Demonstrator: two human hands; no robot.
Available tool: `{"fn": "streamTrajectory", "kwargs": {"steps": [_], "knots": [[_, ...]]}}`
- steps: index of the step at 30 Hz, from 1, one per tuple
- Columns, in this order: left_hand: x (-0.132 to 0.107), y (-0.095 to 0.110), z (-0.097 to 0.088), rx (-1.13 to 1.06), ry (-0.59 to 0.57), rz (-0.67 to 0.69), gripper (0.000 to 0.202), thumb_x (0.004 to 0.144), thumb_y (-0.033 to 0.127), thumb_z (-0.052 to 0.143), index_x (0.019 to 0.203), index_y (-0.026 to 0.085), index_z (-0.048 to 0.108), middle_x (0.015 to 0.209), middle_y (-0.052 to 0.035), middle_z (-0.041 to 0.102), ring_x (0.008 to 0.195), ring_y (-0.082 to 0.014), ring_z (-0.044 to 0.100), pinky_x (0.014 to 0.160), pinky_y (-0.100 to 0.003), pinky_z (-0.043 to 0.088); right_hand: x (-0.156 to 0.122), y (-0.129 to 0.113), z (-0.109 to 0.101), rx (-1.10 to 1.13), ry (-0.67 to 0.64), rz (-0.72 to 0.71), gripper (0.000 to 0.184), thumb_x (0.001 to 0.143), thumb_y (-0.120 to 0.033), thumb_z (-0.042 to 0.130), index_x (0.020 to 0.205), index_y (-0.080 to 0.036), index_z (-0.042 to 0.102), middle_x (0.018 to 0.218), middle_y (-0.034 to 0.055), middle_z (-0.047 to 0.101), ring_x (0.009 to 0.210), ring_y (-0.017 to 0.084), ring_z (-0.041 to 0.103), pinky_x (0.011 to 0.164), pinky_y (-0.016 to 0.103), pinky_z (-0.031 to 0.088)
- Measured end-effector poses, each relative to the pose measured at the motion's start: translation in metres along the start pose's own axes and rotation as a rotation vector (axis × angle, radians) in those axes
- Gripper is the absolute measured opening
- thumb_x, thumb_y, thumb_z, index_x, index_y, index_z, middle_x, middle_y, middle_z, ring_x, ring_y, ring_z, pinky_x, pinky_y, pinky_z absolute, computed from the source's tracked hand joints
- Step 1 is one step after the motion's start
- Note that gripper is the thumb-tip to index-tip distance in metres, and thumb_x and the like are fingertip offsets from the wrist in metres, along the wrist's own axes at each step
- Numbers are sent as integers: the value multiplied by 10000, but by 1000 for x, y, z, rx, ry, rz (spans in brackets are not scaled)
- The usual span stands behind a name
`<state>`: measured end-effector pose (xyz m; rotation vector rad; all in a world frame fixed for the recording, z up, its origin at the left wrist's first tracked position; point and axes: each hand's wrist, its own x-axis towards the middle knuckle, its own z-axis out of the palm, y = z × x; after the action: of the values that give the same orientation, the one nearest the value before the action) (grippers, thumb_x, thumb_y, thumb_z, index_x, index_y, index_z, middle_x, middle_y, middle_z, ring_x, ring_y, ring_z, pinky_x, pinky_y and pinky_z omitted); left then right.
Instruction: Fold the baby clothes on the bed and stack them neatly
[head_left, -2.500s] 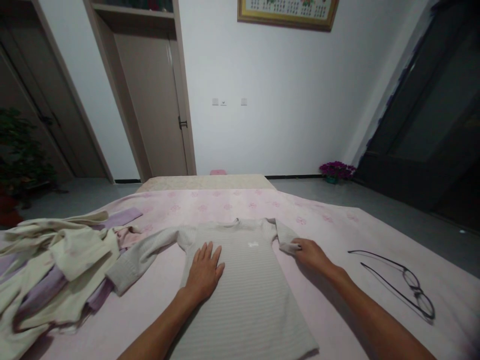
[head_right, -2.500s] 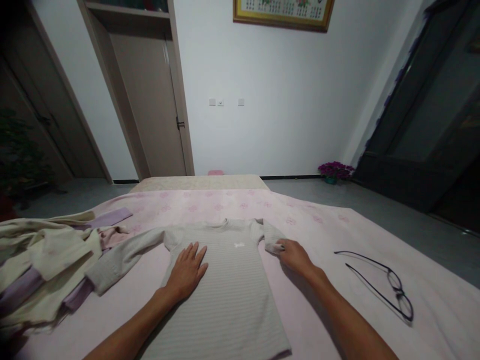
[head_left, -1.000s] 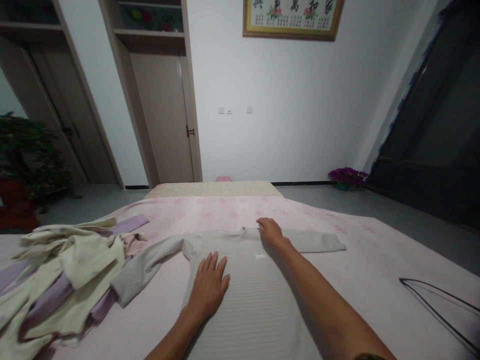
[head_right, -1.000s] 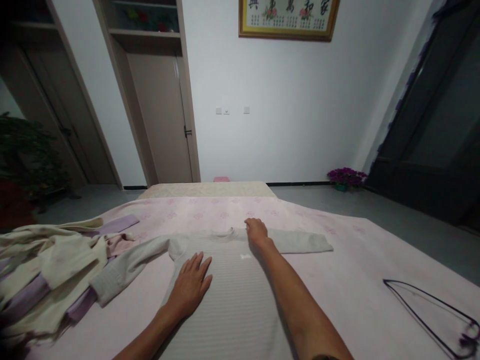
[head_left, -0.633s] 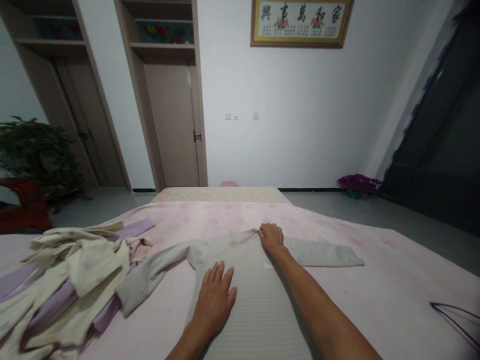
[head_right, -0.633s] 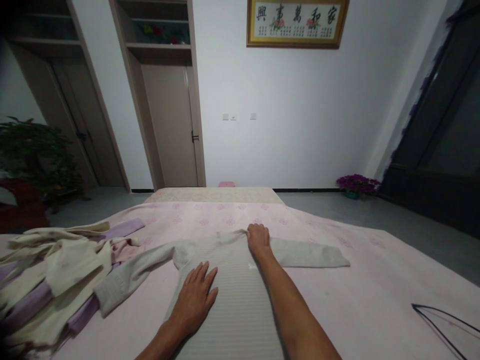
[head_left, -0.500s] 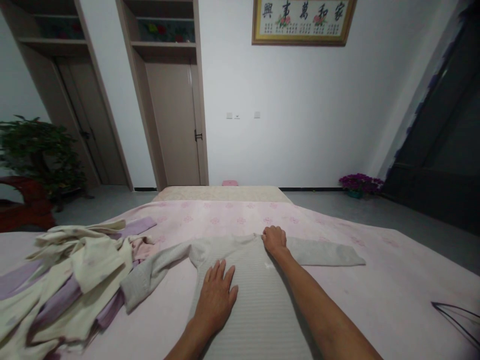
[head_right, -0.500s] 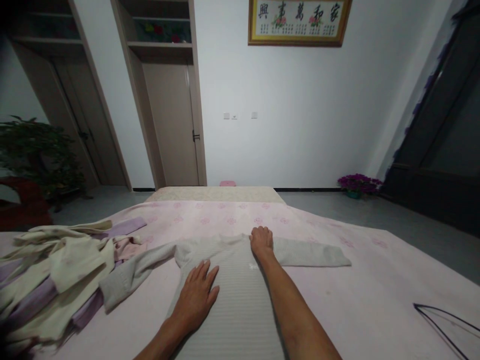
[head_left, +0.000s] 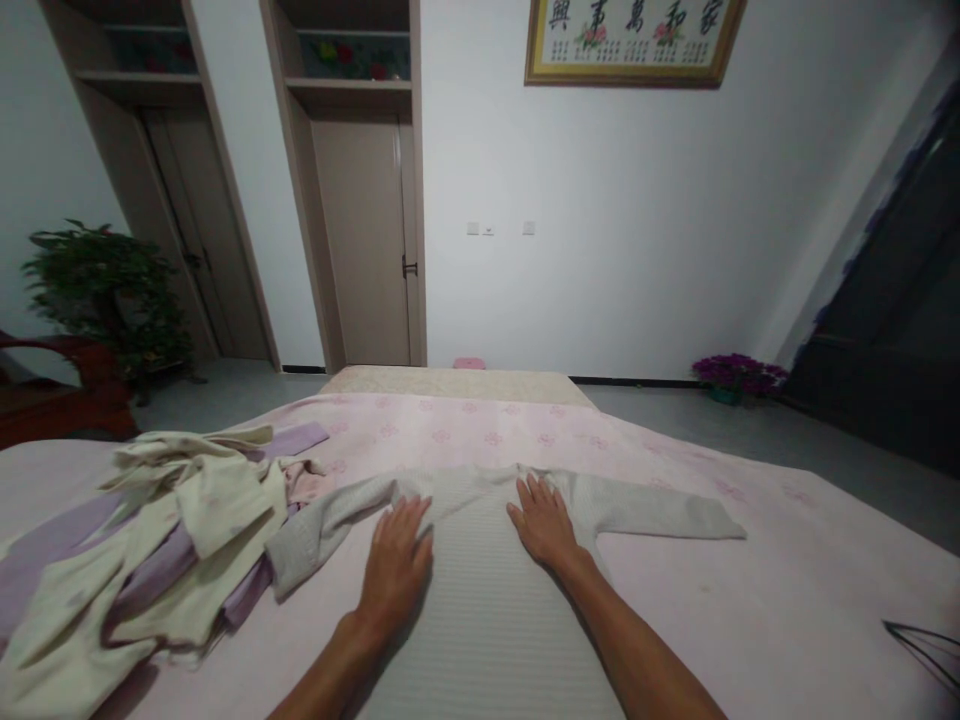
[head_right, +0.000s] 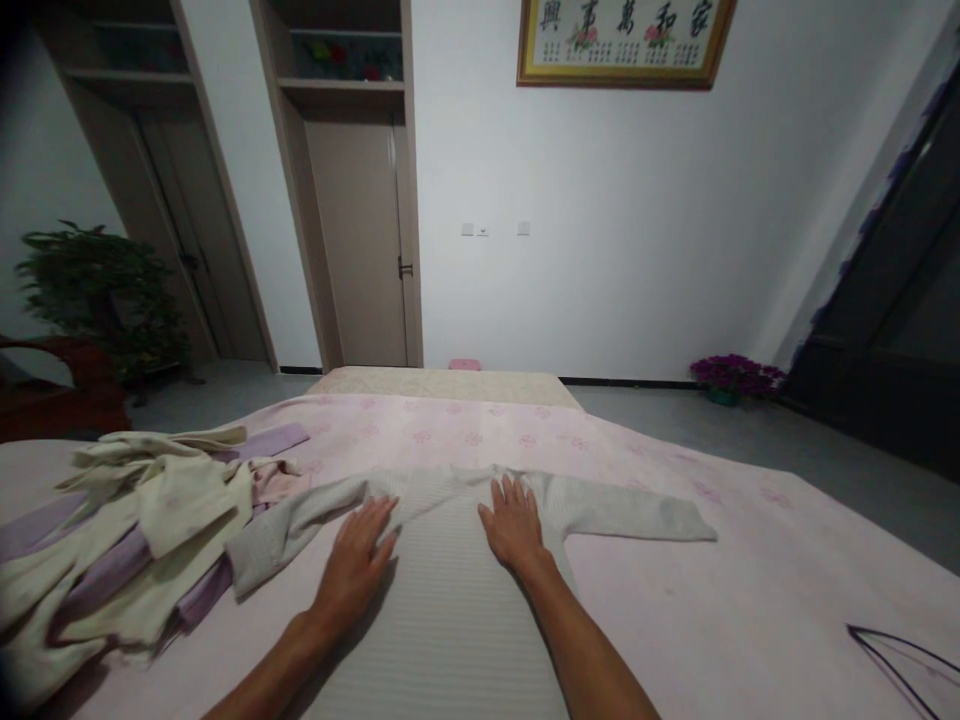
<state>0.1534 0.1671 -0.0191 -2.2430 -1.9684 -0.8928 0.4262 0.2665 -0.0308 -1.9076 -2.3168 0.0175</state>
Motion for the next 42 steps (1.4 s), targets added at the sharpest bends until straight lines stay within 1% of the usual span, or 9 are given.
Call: {"fn": "streamTrajectory", "kwargs": {"steps": [3,7,11,19,24,28,33,38,42], "knots": [[2,-61,-32,111,103,-107,482,984,266,318,1447,199,435,1482,-118,503,1420,-271,391,1173,-540,269,1,1,1,-2,23,-2,681,998,-534,261,1546,-135,319,1622,140,234,1501,313,158,1191,501,58],[-7,-144,-60,287,13,-71,461,954,223,317,1362,131,512,1524,-170,433,1454,-300,328,1171,-488,287,2,3,3,11,47,-5,669,997,-536,274,1542,-153,334,1618,133,253,1500,295,171,1193,488,68],[-12,-181,-63,378,-76,-50,494,957,286,336,1393,102,478,1514,-167,448,1451,-293,331,1168,-441,301,2,5,5,12,51,-6,666,995,-538,284,1541,-160,339,1612,128,273,1498,293,181,1193,482,81],[23,-186,-62,599,-107,-234,544,958,382,358,1401,104,507,1421,-204,505,1389,-351,393,1120,-463,295,2,5,4,19,45,-2,650,996,-526,291,1542,-175,334,1616,118,268,1503,273,162,1195,480,68],[38,-140,-49,557,-86,-131,442,927,280,410,1310,190,612,1430,-138,546,1378,-328,406,1156,-512,189,2,4,4,14,60,-12,651,993,-525,302,1532,-164,356,1612,128,272,1492,287,199,1196,477,76],[52,-109,-43,429,-203,-109,406,950,297,367,1241,247,646,1344,-85,634,1306,-260,500,1150,-477,209,0,4,4,16,70,-11,646,997,-520,290,1530,-161,360,1611,119,280,1492,290,200,1198,476,72],[67,-131,-60,522,-257,-313,416,849,383,479,1115,127,670,1124,-226,698,1100,-427,594,978,-637,303,0,5,3,28,62,-9,637,996,-516,297,1531,-175,361,1614,109,276,1494,279,198,1200,466,72],[80,-158,-88,435,-372,-275,322,779,414,528,925,165,669,1033,-164,716,1011,-348,636,877,-426,428,0,4,4,42,86,-8,635,994,-513,316,1525,-167,373,1605,117,295,1492,281,202,1199,460,71],[95,-159,-110,-7,-354,-176,417,815,555,446,924,187,610,926,-61,692,893,-247,631,785,-306,465,-2,3,3,41,99,-11,625,996,-501,321,1516,-161,388,1601,118,307,1485,282,221,1199,456,81]]}}
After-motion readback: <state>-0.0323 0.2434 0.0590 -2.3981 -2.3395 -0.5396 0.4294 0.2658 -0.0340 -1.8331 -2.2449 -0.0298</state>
